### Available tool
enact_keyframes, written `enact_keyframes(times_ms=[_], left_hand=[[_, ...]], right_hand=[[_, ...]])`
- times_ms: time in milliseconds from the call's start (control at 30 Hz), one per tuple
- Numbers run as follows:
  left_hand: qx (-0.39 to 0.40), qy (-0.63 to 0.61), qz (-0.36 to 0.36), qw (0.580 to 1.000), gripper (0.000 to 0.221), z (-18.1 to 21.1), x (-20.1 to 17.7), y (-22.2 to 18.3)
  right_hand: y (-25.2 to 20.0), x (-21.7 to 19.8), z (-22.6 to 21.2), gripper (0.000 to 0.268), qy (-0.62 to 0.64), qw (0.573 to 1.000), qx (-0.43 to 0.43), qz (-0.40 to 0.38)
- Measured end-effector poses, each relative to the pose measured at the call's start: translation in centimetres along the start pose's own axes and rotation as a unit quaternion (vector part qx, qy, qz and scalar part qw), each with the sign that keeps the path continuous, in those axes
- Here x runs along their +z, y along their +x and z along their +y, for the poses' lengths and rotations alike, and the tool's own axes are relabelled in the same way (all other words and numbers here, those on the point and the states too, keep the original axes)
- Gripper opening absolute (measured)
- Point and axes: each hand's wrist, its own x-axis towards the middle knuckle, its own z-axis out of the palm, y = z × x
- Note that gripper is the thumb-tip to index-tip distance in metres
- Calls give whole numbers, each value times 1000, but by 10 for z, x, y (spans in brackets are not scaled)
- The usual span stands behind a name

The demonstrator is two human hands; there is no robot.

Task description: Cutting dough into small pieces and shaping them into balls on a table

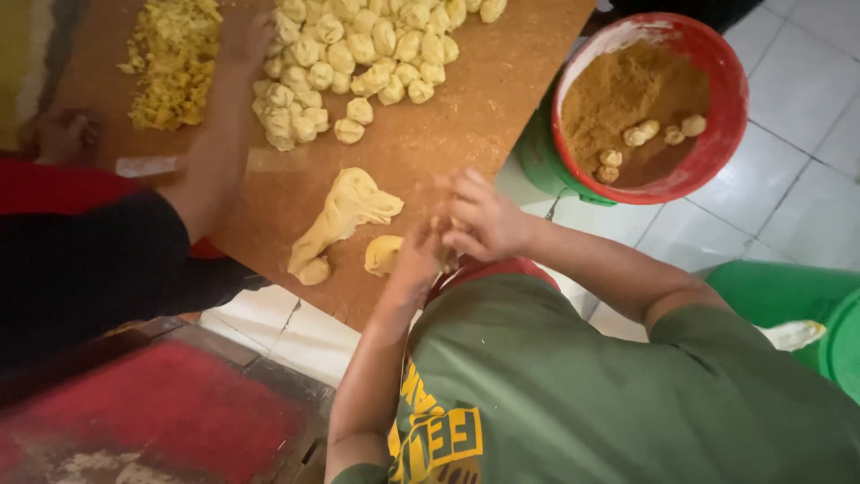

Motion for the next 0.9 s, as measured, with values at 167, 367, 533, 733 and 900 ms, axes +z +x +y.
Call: enact_keyframes(times_ms=[167, 367, 533, 733, 900], left_hand=[[31, -75, -77, 994, 27, -55, 4, 4], [137, 32, -116, 983, 38, -12, 7, 4], [227, 177, -120, 950, 43, -3, -2, -2], [251, 266, -326, 872, 27, 54, 15, -68], [167, 244, -245, 923, 43, 34, -31, -54]], right_hand=[[-62, 39, 65, 42, 11, 999, -30, -15], [-5, 12, 1, 42, -18, 997, -60, -39], [-55, 55, 37, 40, 38, 993, 82, 69], [-53, 56, 20, 38, -115, 962, 213, 128], [-16, 2, -16, 45, -25, 940, 13, 341]])
